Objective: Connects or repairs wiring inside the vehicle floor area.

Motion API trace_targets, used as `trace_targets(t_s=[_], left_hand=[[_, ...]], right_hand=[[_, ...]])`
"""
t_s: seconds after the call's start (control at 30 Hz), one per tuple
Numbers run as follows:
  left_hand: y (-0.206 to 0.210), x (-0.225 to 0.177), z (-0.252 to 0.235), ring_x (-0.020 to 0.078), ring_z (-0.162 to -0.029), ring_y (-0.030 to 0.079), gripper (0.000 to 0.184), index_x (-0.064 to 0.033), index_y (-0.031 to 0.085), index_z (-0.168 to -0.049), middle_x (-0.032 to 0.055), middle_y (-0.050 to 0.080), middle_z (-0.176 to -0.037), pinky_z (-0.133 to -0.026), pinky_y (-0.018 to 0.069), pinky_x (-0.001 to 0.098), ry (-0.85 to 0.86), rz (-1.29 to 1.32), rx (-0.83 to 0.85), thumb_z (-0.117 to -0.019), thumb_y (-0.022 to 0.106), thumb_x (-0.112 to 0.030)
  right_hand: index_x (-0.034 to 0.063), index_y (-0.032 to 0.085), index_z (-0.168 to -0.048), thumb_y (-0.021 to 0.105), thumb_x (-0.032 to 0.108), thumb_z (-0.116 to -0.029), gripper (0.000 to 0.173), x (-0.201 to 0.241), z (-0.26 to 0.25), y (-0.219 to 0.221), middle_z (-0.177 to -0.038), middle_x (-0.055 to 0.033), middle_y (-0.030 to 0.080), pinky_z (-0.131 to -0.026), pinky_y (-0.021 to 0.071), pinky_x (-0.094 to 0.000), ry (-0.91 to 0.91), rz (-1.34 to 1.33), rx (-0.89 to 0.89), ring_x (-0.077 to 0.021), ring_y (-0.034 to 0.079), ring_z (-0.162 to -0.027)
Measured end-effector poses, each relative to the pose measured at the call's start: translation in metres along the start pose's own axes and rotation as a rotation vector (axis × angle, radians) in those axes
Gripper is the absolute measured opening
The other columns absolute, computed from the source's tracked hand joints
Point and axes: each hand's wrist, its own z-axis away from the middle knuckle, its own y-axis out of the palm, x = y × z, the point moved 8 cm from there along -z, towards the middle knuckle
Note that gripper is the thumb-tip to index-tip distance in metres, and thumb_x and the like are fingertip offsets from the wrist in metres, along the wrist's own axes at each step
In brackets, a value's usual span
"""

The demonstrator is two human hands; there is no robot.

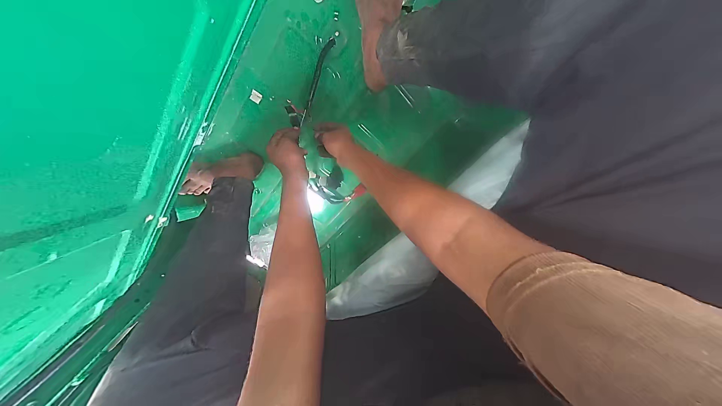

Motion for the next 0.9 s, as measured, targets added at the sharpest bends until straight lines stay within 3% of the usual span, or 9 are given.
trace_targets(t_s=[0.07,0.23,0.37,0.47,0.53,0.6,0.73,0.83,0.9], left_hand=[[-0.001,0.000,0.000,0.0115,-0.056,0.056,0.011,-0.0106,0.074,-0.097,0.0018,0.067,-0.083,-0.047,0.0468,0.0277,-0.065,0.003,0.011,-0.0955,0.068,-0.020],[0.000,-0.007,0.001,0.0123,-0.055,0.055,0.011,-0.0111,0.072,-0.096,0.0025,0.064,-0.081,-0.046,0.0463,0.0277,-0.169,-0.005,0.025,-0.0950,0.068,-0.021],[0.000,-0.008,0.002,0.0110,-0.051,0.053,0.013,-0.0126,0.071,-0.098,0.0013,0.063,-0.078,-0.043,0.0444,0.0260,-0.252,-0.050,0.055,-0.0934,0.068,-0.025],[0.000,-0.007,0.004,0.0108,-0.054,0.054,0.016,-0.0122,0.071,-0.104,0.0019,0.064,-0.083,-0.044,0.0451,0.0256,-0.307,-0.072,0.088,-0.0960,0.067,-0.025],[-0.001,-0.006,0.004,0.0102,-0.055,0.055,0.015,-0.0119,0.070,-0.104,0.0013,0.064,-0.084,-0.045,0.0456,0.0251,-0.303,-0.087,0.118,-0.0969,0.066,-0.024],[-0.001,-0.010,0.000,0.0088,-0.055,0.055,0.014,-0.0108,0.070,-0.103,0.0010,0.064,-0.083,-0.047,0.0482,0.0244,-0.215,-0.173,0.164,-0.0970,0.067,-0.023],[-0.001,-0.035,-0.001,0.0205,-0.077,0.069,0.031,-0.0095,0.074,-0.115,0.0099,0.073,-0.098,-0.076,0.0592,0.0460,0.125,-0.686,0.232,-0.0999,0.063,-0.034],[0.004,-0.052,0.006,0.0317,-0.094,0.071,0.031,-0.0077,0.072,-0.119,0.0169,0.073,-0.103,-0.089,0.0548,0.0555,0.303,-0.854,0.159,-0.0999,0.060,-0.029],[0.007,-0.051,0.009,0.0365,-0.112,0.067,0.035,-0.0089,0.069,-0.130,0.0209,0.071,-0.117,-0.101,0.0499,0.0560,0.391,-0.926,0.158,-0.1026,0.055,-0.026]], right_hand=[[0.0212,0.064,-0.139,0.057,0.013,-0.1055,0.035,-0.001,0.000,0.009,-0.122,-0.0120,0.068,-0.079,0.0593,-0.0482,0.011,-0.097,0.080,-0.0269,0.069,-0.101],[0.0243,0.057,-0.146,0.058,0.007,-0.1039,0.046,0.014,-0.005,0.024,-0.137,-0.0050,0.064,-0.086,0.0580,-0.0521,-0.037,-0.203,0.190,-0.0259,0.065,-0.117],[0.0245,0.056,-0.148,0.060,0.001,-0.1007,0.053,0.018,-0.006,0.021,-0.139,-0.0051,0.063,-0.084,0.0586,-0.0530,-0.065,-0.221,0.215,-0.0278,0.066,-0.116],[0.0167,0.060,-0.141,0.060,0.009,-0.1036,0.039,0.025,-0.008,0.019,-0.136,-0.0088,0.063,-0.088,0.0567,-0.0537,-0.162,0.089,0.247,-0.0272,0.063,-0.120],[0.0130,0.060,-0.143,0.061,0.013,-0.1033,0.039,0.029,-0.014,0.018,-0.148,-0.0091,0.057,-0.108,0.0476,-0.0481,-0.326,0.383,0.245,-0.0242,0.054,-0.136],[0.0101,0.066,-0.135,0.064,0.025,-0.1025,0.035,0.037,-0.017,0.012,-0.141,-0.0121,0.062,-0.112,0.0447,-0.0478,-0.455,0.647,0.173,-0.0258,0.056,-0.132],[0.0088,0.072,-0.114,0.064,0.026,-0.1015,0.023,0.047,-0.011,0.005,-0.117,-0.0100,0.070,-0.099,0.0527,-0.0478,-0.506,0.770,0.061,-0.0252,0.066,-0.111],[0.0062,0.072,-0.110,0.065,0.025,-0.1016,0.022,0.048,-0.007,0.004,-0.108,-0.0112,0.072,-0.093,0.0538,-0.0486,-0.517,0.676,0.048,-0.0254,0.068,-0.103],[0.0062,0.072,-0.107,0.066,0.024,-0.1009,0.020,0.045,-0.003,0.003,-0.104,-0.0105,0.072,-0.091,0.0532,-0.0472,-0.494,0.623,0.046,-0.0239,0.067,-0.099]])
